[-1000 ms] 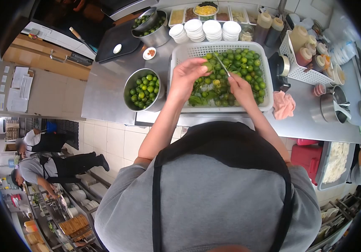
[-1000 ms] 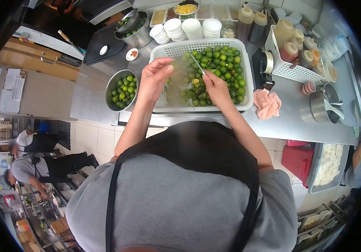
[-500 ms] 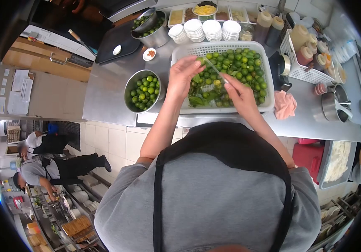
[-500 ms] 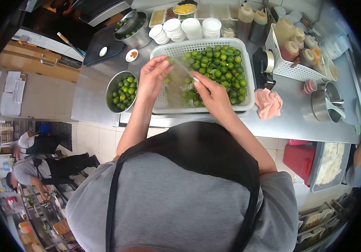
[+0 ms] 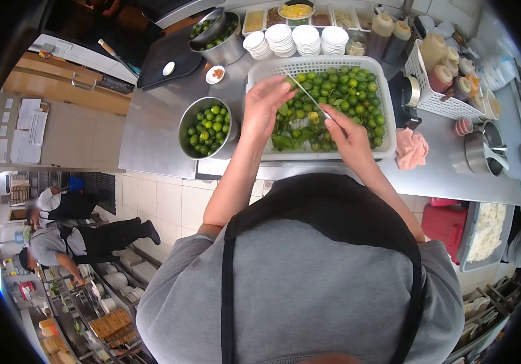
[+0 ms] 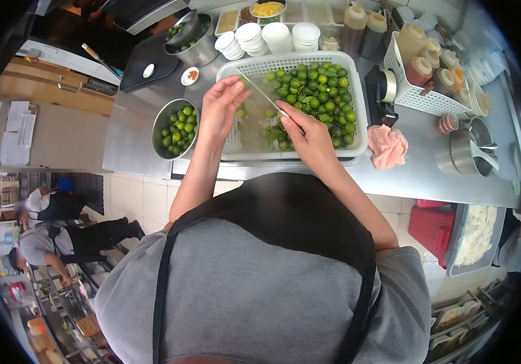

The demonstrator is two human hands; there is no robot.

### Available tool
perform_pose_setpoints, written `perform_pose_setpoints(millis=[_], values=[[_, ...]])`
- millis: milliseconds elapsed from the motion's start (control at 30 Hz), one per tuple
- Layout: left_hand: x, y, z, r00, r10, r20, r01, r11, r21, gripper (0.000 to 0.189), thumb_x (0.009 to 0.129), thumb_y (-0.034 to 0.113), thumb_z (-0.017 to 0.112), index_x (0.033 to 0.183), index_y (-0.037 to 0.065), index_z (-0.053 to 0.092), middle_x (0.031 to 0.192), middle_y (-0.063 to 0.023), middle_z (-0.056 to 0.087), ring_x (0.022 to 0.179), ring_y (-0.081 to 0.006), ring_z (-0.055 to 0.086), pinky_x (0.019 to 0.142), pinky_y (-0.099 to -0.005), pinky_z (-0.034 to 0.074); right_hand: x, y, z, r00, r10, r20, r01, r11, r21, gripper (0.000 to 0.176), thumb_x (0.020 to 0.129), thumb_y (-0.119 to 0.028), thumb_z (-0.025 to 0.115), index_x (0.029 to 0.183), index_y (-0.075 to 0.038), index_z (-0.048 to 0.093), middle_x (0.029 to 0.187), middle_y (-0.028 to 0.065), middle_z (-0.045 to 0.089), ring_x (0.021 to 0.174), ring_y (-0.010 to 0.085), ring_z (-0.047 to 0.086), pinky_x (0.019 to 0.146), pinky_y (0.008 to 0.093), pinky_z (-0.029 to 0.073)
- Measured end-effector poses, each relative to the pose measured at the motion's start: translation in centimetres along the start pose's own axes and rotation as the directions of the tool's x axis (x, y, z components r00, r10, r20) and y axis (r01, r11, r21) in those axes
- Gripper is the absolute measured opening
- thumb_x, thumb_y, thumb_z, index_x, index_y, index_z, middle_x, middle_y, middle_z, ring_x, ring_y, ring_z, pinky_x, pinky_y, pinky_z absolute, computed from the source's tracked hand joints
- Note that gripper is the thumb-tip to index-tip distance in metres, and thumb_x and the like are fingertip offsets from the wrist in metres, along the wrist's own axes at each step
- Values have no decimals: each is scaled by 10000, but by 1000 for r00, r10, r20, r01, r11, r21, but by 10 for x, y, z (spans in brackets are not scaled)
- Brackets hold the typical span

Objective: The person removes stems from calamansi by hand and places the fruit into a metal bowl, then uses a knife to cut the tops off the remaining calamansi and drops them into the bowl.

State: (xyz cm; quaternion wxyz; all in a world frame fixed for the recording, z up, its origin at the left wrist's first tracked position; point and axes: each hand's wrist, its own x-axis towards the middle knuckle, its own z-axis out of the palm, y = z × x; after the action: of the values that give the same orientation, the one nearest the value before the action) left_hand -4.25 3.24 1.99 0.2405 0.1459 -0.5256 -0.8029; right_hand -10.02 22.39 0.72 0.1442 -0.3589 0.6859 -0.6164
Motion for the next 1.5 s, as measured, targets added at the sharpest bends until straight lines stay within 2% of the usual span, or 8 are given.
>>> perform_pose_setpoints(millis=[267, 433, 500, 900, 1167, 1267, 1433, 1500], values=[[-7, 3, 0, 996, 1, 88, 1, 1000, -21, 181, 835, 38, 592, 1005, -19, 568, 985, -93, 609, 915, -161, 587, 876, -346, 476, 5, 19, -14, 901, 429, 59, -428, 861, 274, 354, 924, -212, 498, 1258, -94, 511, 628, -43, 433, 528, 23, 391, 483, 170, 315], [-10, 6, 3, 999, 41, -29, -40, 999, 16, 198, 821, 1, 596, 1016, -21, 566, 977, -83, 608, 916, -156, 580, 854, -328, 476, -1, 19, -10, 979, 202, 9, -202, 975, 88, 334, 910, -197, 520, 1235, -119, 532, 722, 2, 573, 614, 64, 491, 562, 208, 402], [-10, 8, 8, 996, 70, -61, -67, 996, 57, 200, 817, -7, 597, 1015, -20, 566, 976, -82, 606, 916, -150, 576, 846, -321, 473, -4, 12, -4, 979, -182, -89, 173, 979, -105, 324, 906, -186, 523, 1223, -118, 536, 870, 82, 639, 695, 122, 562, 628, 243, 437], [-15, -2, 20, 989, 136, -61, -108, 938, 330, 241, 756, -9, 675, 978, -26, 583, 843, -84, 644, 785, -113, 604, 698, -226, 470, 5, -8, -6, 1000, -16, 14, 18, 994, -112, 302, 893, -173, 527, 1185, -105, 560, 1055, 157, 622, 902, 246, 623, 745, 297, 481], [2, 12, -36, 993, -16, -113, -1, 989, -148, 172, 832, 56, 608, 983, -22, 582, 968, -105, 624, 847, -186, 615, 868, -300, 461, 6, 17, -3, 996, 50, 70, -40, 990, -138, 312, 892, -172, 525, 1194, -98, 552, 1046, 146, 628, 812, 215, 613, 740, 268, 463], [-7, 45, -72, 946, 132, -295, -101, 988, 116, 224, 811, 66, 637, 1000, -36, 575, 939, -107, 622, 842, -188, 615, 859, -298, 467, 2, 33, -6, 992, 117, 46, -113, 989, -91, 318, 895, -180, 526, 1201, -96, 547, 1048, 139, 630, 815, 164, 604, 744, 257, 456], [-30, 70, -132, 896, 230, -381, 146, 657, 739, 317, 689, 91, 729, 959, -22, 605, 955, -124, 620, 843, -213, 604, 764, -307, 472, 4, 48, -5, 978, 206, -37, -208, 977, -47, 333, 893, -197, 536, 1211, -95, 538, 959, 104, 649, 729, 100, 546, 686, 236, 439], [-35, 58, -119, 841, 532, 93, 65, -271, 960, 351, 620, 57, 733, 951, 15, 623, 938, -131, 624, 880, -273, 587, 814, -366, 453, 4, 46, -5, 974, 228, -14, -228, 971, -66, 339, 892, -193, 537, 1215, -92, 533, 872, 74, 635, 652, 90, 480, 622, 226, 414]])
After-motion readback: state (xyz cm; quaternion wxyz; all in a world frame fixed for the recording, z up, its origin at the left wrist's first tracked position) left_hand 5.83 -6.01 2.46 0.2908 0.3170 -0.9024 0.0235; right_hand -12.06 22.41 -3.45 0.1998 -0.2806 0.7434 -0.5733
